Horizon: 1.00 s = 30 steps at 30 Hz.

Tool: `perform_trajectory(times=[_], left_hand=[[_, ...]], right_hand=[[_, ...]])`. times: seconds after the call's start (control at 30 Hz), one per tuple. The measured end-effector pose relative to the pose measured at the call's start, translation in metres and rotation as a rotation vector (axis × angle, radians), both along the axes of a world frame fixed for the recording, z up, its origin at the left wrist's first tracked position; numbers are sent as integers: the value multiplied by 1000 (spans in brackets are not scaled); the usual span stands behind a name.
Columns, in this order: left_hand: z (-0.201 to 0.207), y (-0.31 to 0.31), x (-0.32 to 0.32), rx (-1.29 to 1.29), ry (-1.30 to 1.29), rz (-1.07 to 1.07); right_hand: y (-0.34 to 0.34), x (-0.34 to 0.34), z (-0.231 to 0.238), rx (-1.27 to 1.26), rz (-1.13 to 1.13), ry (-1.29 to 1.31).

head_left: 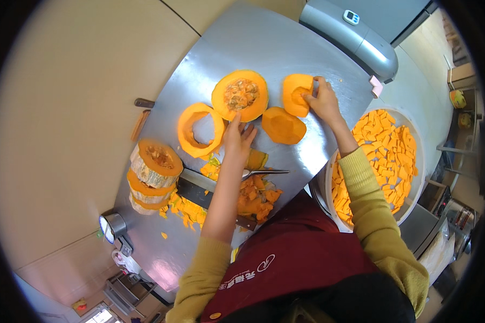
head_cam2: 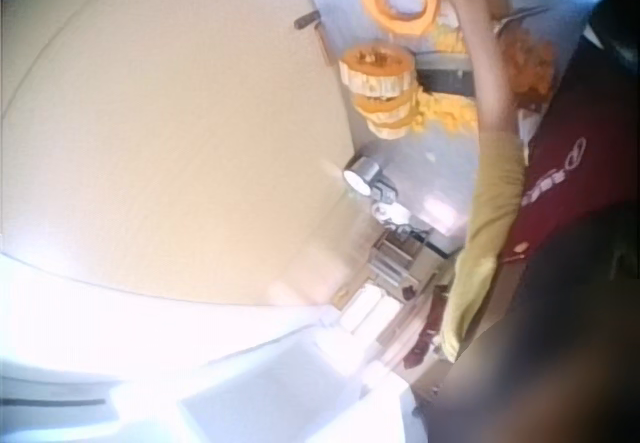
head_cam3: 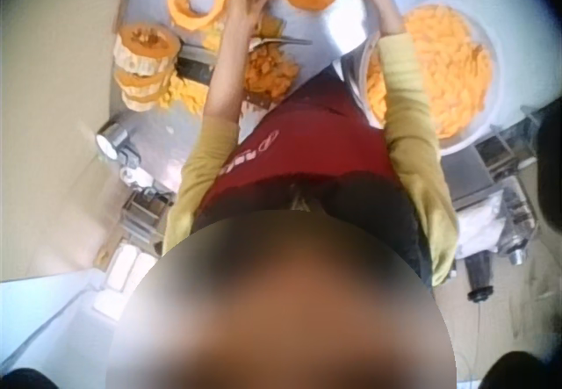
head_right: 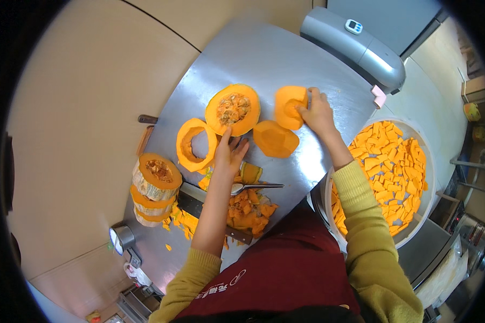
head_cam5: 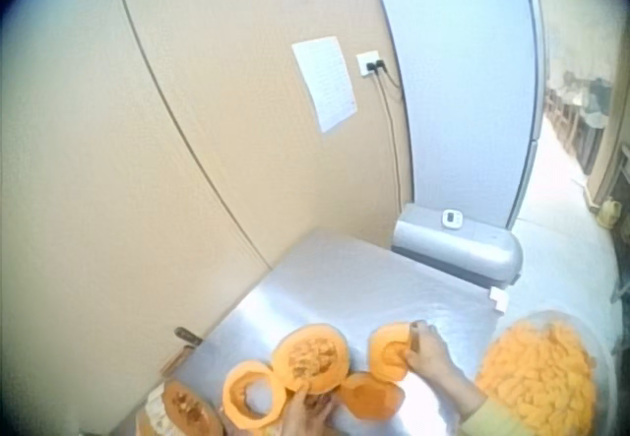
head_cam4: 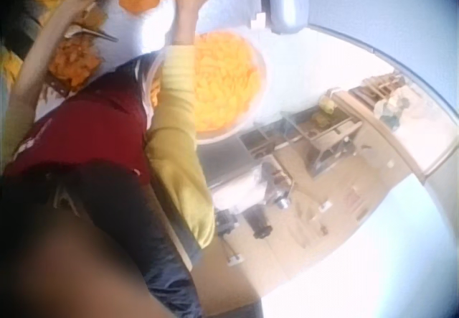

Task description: The person scoops seeds and pulp from cut pumpkin pieces using a spoon. The person works on multiple pumpkin sections on a stainless steel table, placing the removed material into a large bowl.

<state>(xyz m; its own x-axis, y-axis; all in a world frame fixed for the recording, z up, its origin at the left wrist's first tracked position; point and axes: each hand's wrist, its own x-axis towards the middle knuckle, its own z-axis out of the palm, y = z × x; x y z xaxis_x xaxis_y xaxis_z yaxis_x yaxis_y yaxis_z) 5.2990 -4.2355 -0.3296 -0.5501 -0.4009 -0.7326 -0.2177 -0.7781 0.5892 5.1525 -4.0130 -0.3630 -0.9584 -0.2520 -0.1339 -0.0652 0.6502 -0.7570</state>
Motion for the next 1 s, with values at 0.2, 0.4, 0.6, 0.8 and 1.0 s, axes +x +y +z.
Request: perform_trajectory(times=[0.2,0.4,0.6,0.8,1.0], left_hand=[[-25,-3,-39,-35,106,118],[-11,2,-37,-75,18,189],[38,1,4,-82,416,116],[65,-32,136,309,642,-68],[43,-65,313,235,481,92]], right_hand=[[9,7,8,58,-28,176],[37,72,28,-289,-228,482],[30,184,44,-297,-94,535],[-57,224,31,-56,452,311],[-96,221,14,177,667,436]])
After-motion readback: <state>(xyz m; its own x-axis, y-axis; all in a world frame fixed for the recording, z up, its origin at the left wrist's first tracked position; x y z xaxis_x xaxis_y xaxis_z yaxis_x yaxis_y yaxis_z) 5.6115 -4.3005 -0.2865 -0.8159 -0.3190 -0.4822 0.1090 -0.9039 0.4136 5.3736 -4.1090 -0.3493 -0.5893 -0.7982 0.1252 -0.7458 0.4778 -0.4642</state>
